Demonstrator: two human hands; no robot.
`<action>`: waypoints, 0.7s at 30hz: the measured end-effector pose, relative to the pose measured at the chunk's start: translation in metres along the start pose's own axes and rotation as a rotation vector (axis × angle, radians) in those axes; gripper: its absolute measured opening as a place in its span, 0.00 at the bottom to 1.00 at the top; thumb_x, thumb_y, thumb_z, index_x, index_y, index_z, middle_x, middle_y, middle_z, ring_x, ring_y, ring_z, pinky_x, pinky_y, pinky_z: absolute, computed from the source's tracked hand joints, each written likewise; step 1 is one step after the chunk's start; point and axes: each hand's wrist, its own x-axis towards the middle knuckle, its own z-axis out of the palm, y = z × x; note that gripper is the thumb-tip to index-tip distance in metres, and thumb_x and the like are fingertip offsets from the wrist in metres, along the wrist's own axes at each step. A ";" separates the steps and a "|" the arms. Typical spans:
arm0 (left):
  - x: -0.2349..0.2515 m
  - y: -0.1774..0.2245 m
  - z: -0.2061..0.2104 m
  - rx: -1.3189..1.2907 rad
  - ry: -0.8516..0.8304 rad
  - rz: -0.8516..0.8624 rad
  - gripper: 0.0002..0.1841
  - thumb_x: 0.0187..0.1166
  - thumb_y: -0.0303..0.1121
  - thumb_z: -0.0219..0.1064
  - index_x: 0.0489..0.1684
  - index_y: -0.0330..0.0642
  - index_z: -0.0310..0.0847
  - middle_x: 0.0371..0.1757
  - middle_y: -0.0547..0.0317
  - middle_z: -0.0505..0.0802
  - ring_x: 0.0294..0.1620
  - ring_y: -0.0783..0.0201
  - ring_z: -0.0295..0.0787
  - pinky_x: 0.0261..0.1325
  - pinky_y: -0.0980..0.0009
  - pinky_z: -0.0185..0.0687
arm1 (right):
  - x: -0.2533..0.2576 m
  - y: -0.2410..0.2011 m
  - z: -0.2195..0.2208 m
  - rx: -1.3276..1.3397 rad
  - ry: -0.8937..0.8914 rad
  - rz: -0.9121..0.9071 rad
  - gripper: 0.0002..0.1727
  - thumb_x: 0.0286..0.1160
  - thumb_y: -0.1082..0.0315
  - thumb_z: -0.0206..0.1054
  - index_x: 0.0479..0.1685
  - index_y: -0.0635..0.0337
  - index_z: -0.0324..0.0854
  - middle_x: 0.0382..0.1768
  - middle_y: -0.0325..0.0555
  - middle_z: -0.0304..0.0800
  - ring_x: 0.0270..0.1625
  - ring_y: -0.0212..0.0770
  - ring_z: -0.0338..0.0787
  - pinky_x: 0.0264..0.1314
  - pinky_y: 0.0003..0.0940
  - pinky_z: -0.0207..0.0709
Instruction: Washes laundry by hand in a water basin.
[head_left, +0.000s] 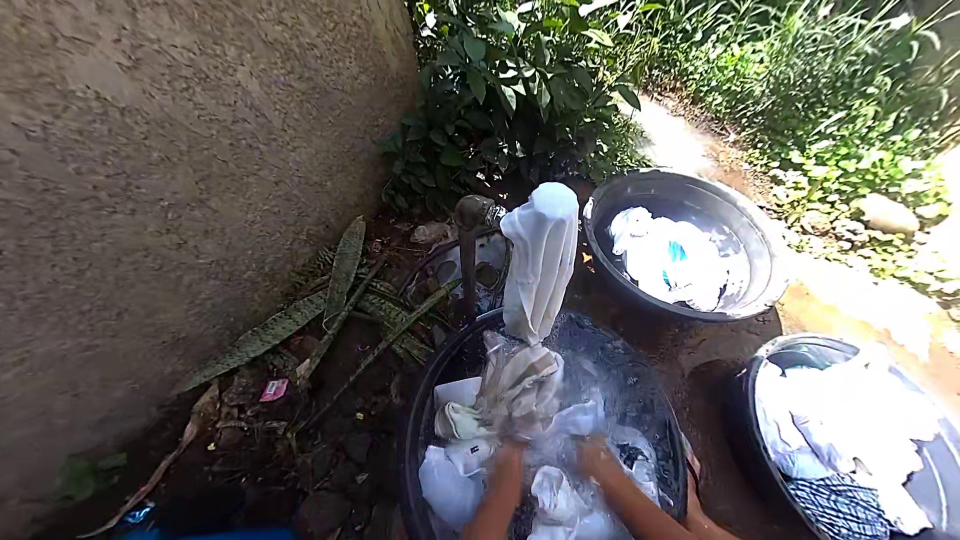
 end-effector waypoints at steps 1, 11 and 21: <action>0.002 -0.002 0.000 0.013 -0.060 -0.021 0.25 0.88 0.34 0.58 0.82 0.33 0.70 0.83 0.30 0.74 0.85 0.34 0.68 0.85 0.41 0.61 | 0.003 0.000 0.006 0.013 -0.030 -0.005 0.28 0.90 0.64 0.56 0.85 0.67 0.67 0.86 0.67 0.65 0.90 0.63 0.61 0.93 0.56 0.49; -0.049 0.000 -0.208 -0.041 -0.154 0.429 0.20 0.77 0.40 0.75 0.47 0.26 0.81 0.43 0.37 0.86 0.46 0.46 0.83 0.57 0.45 0.76 | -0.112 -0.026 -0.149 0.186 0.049 -0.433 0.18 0.76 0.56 0.69 0.26 0.60 0.83 0.22 0.38 0.78 0.28 0.32 0.76 0.37 0.38 0.69; -0.249 0.076 -0.372 -0.561 0.154 1.393 0.05 0.81 0.29 0.64 0.45 0.54 0.77 0.37 0.74 0.90 0.38 0.79 0.88 0.42 0.82 0.87 | -0.339 -0.141 -0.250 0.227 0.556 -0.952 0.06 0.67 0.72 0.69 0.39 0.53 0.89 0.37 0.36 0.93 0.34 0.29 0.91 0.34 0.20 0.86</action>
